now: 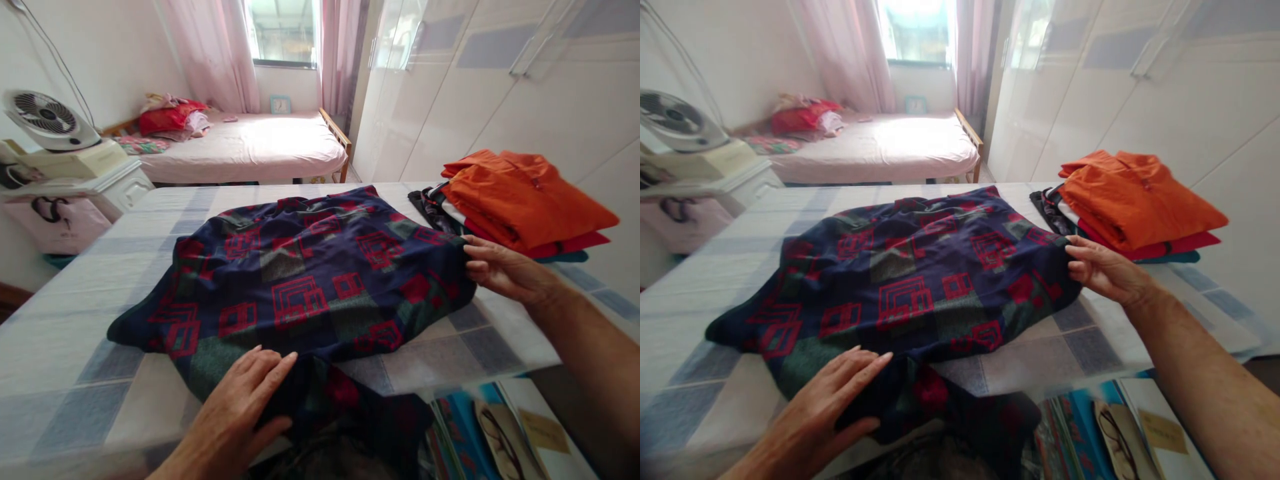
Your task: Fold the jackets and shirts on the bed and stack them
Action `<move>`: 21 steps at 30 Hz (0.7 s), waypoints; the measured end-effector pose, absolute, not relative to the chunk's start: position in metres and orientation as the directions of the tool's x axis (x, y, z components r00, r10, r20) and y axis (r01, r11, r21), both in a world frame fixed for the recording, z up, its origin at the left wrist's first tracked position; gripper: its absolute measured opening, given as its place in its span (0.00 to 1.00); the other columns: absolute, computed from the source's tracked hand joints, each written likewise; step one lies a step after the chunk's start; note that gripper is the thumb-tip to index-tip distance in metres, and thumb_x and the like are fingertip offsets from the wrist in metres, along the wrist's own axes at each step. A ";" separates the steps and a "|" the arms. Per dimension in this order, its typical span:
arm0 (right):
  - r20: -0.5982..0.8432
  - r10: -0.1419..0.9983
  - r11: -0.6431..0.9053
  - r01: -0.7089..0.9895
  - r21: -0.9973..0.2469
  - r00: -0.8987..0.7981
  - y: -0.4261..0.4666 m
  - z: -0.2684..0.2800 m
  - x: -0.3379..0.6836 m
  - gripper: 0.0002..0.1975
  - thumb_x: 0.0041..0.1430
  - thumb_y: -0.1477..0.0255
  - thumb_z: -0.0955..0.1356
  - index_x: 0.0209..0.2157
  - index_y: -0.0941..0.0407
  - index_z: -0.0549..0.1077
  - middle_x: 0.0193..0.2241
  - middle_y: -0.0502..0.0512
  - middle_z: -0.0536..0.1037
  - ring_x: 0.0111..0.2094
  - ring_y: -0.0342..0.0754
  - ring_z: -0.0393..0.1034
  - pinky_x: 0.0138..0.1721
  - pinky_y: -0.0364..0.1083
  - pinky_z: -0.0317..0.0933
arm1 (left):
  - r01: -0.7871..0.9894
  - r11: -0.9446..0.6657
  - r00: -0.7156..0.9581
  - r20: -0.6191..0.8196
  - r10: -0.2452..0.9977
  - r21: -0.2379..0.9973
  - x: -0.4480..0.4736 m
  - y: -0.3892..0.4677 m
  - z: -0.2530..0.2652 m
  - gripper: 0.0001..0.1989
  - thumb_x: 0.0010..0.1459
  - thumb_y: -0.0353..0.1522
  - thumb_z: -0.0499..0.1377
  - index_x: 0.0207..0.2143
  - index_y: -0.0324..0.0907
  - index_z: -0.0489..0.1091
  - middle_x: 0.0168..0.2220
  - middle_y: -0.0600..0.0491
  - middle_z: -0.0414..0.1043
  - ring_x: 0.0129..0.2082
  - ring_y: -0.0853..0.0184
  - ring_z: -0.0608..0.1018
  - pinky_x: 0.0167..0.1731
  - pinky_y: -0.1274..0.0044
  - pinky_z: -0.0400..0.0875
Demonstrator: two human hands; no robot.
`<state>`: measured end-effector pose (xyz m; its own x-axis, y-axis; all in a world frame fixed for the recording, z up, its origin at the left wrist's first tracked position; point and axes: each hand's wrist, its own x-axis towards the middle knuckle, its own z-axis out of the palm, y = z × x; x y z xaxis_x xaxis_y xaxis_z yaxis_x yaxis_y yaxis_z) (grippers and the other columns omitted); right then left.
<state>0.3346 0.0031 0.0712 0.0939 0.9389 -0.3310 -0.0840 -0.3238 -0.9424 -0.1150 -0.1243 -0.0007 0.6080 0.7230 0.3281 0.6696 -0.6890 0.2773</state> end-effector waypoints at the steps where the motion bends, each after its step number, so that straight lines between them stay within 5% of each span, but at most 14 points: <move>1: -0.381 0.922 -0.373 -0.098 -0.923 0.072 0.001 0.071 0.336 0.13 0.48 0.74 0.70 0.37 0.53 0.67 0.22 0.41 0.68 0.17 0.34 0.60 0.20 0.38 0.54 | 0.649 -0.697 0.606 0.346 0.716 0.307 -0.110 -0.125 -0.003 0.22 0.57 0.35 0.57 0.54 0.45 0.62 0.42 0.50 0.72 0.45 0.64 0.73 0.54 0.70 0.64; 3: -0.482 0.875 -0.481 -0.030 -0.876 0.043 -0.005 0.068 0.339 0.13 0.47 0.73 0.71 0.36 0.54 0.67 0.20 0.41 0.66 0.16 0.35 0.59 0.18 0.38 0.51 | 0.602 -0.694 0.600 0.351 0.719 0.395 -0.106 -0.124 -0.002 0.12 0.58 0.27 0.53 0.44 0.45 0.68 0.34 0.54 0.72 0.40 0.69 0.74 0.55 0.71 0.62; 6: -0.532 0.847 -0.532 0.045 -0.846 0.004 -0.011 0.068 0.339 0.10 0.47 0.73 0.71 0.28 0.56 0.65 0.15 0.39 0.59 0.13 0.32 0.51 0.16 0.37 0.44 | 0.568 -0.644 0.583 0.302 0.754 0.512 -0.110 -0.122 0.008 0.09 0.58 0.24 0.51 0.37 0.44 0.69 0.35 0.53 0.71 0.39 0.70 0.74 0.54 0.72 0.64; 11: -0.222 0.972 -0.211 -0.124 -0.970 0.080 -0.008 0.083 0.345 0.08 0.47 0.77 0.70 0.29 0.55 0.67 0.17 0.38 0.60 0.15 0.30 0.50 0.19 0.36 0.48 | 0.484 -0.687 0.651 0.302 0.697 0.542 -0.114 -0.122 0.016 0.10 0.57 0.24 0.52 0.37 0.45 0.69 0.38 0.52 0.72 0.45 0.66 0.73 0.53 0.73 0.65; 17: -0.409 0.912 -0.409 0.188 -0.893 0.039 -0.021 0.055 0.376 0.12 0.47 0.71 0.72 0.36 0.53 0.71 0.25 0.47 0.70 0.21 0.36 0.61 0.22 0.39 0.56 | 0.472 -0.712 0.720 0.239 0.652 0.519 -0.109 -0.126 0.014 0.12 0.57 0.23 0.50 0.37 0.45 0.68 0.39 0.51 0.73 0.47 0.66 0.72 0.52 0.72 0.66; 21: -0.327 0.932 -0.363 0.458 -0.811 0.159 -0.025 0.026 0.410 0.12 0.46 0.66 0.71 0.36 0.50 0.73 0.27 0.55 0.74 0.22 0.42 0.66 0.23 0.41 0.60 | 0.488 -0.675 0.708 0.202 0.677 0.553 -0.107 -0.132 0.021 0.13 0.57 0.22 0.49 0.37 0.45 0.69 0.39 0.52 0.73 0.48 0.67 0.72 0.52 0.72 0.65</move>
